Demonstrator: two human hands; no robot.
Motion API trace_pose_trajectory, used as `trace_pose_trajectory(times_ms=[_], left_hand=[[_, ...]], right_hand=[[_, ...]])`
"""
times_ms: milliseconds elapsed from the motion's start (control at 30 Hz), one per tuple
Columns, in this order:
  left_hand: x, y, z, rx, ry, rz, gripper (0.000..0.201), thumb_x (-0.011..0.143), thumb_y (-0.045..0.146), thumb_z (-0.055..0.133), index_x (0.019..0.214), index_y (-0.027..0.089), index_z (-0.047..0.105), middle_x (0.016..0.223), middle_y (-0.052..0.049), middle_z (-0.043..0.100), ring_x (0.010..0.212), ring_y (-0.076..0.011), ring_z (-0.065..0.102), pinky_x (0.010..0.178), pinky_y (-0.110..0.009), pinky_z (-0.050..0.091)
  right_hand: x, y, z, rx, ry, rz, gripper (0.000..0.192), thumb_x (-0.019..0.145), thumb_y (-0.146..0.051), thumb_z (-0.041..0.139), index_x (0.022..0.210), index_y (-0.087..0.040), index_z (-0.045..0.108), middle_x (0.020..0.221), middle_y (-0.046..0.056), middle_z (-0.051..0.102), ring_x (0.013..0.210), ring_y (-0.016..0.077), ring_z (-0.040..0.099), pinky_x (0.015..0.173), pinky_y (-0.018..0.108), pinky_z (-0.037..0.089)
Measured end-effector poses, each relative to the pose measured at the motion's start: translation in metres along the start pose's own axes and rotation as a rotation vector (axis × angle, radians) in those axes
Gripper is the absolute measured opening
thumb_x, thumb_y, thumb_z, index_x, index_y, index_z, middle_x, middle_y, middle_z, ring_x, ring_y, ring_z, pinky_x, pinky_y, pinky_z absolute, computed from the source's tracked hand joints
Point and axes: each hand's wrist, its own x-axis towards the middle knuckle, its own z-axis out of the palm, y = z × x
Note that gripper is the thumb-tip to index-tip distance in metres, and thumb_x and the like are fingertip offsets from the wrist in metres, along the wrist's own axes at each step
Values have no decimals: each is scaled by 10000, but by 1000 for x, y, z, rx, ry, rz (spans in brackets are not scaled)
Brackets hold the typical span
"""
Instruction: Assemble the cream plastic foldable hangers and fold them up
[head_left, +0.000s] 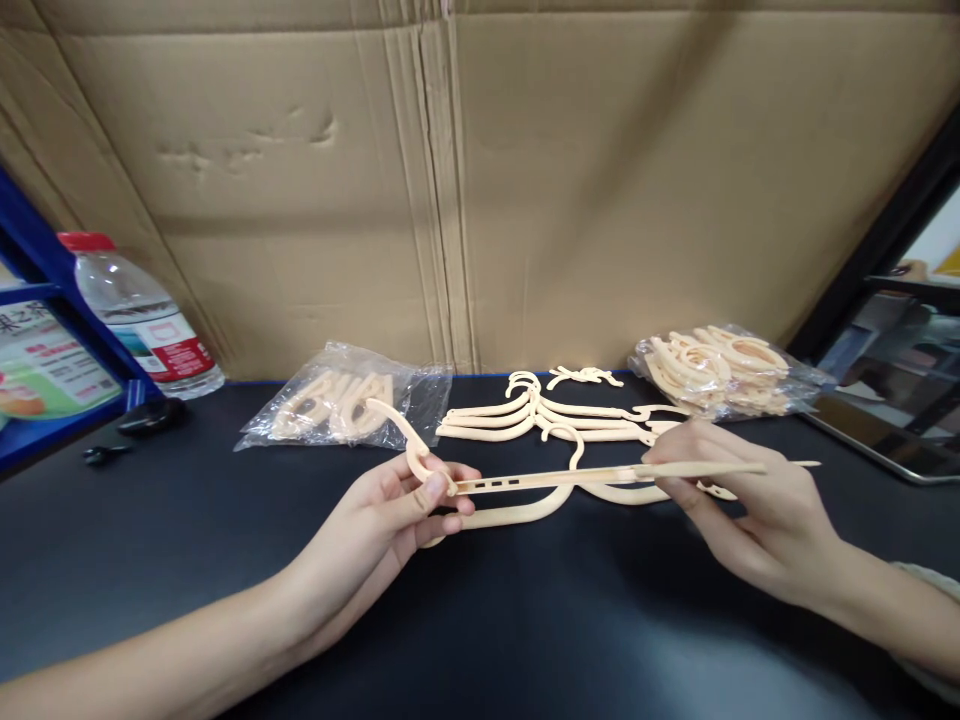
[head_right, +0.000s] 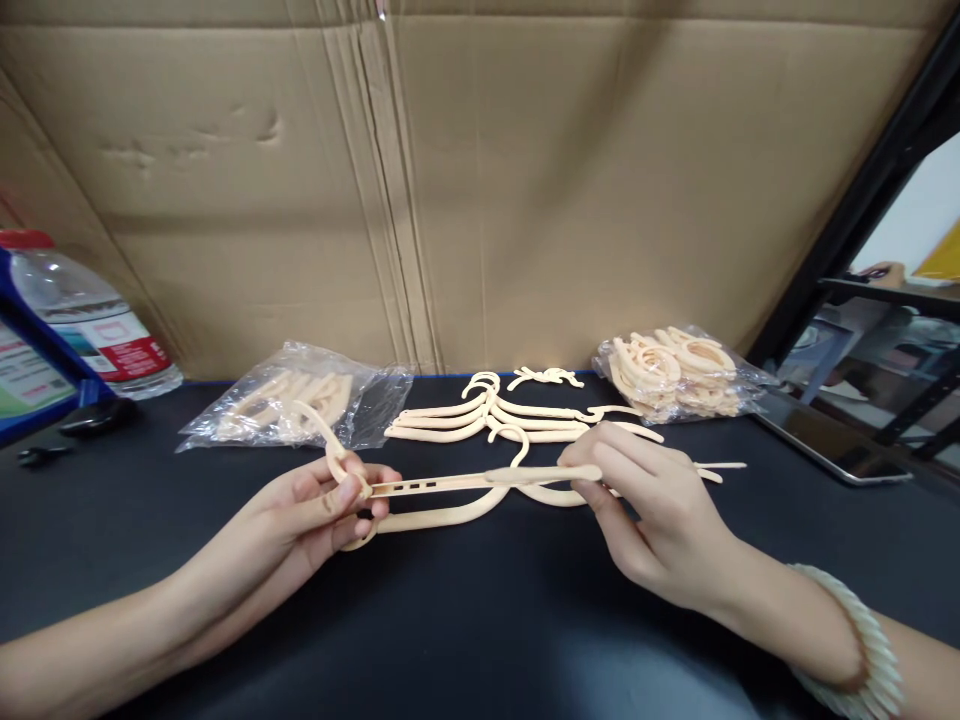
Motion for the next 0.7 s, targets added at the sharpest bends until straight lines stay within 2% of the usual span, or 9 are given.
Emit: trace_pose_trajectory(times_ms=[133, 267, 367, 467, 567, 700], left_hand=[[0, 0, -1, 9, -22, -2, 79, 868, 203, 656, 806, 156, 641, 940, -39, 660, 758, -99, 595, 733, -201, 515], [-1, -1, -1, 45, -44, 7, 86, 862, 193, 659, 793, 141, 655, 873, -34, 652, 739, -95, 577, 764, -206, 517], [-3, -1, -1, 48, -46, 0, 92, 844, 195, 678, 776, 138, 652, 833, -33, 649, 729, -99, 576, 735, -197, 515], [-4, -2, 1, 44, -31, 12, 112, 810, 203, 713, 750, 141, 641, 806, -31, 655, 700, -99, 573, 694, -190, 509], [-3, -5, 1, 54, 22, 32, 162, 747, 208, 767, 709, 137, 626, 775, -29, 665, 657, -94, 564, 646, -180, 496], [0, -8, 2, 62, 104, 87, 273, 625, 222, 846, 653, 134, 590, 648, 0, 637, 565, -81, 538, 537, -162, 455]], right_hand=[[0, 0, 0, 18, 0, -2, 296, 839, -31, 509, 1029, -247, 576, 849, 55, 618, 775, 213, 607, 652, 348, 501], [0, -3, 0, -91, 33, 5, 247, 847, -57, 514, 997, -238, 589, 847, 63, 646, 787, 221, 634, 622, 327, 503], [0, -3, 0, -144, 50, -20, 245, 849, -55, 516, 1008, -228, 585, 827, 59, 649, 808, 221, 643, 617, 309, 505], [1, -3, 1, -78, 25, -38, 230, 843, -35, 515, 975, -213, 578, 825, 51, 629, 800, 208, 632, 653, 312, 510], [0, -6, 3, 15, -17, -31, 257, 845, -17, 496, 1002, -206, 573, 849, 53, 618, 781, 193, 617, 663, 318, 511], [-3, -15, 7, -2, -46, 5, 256, 863, -31, 483, 1023, -211, 568, 898, 65, 634, 830, 192, 630, 645, 287, 507]])
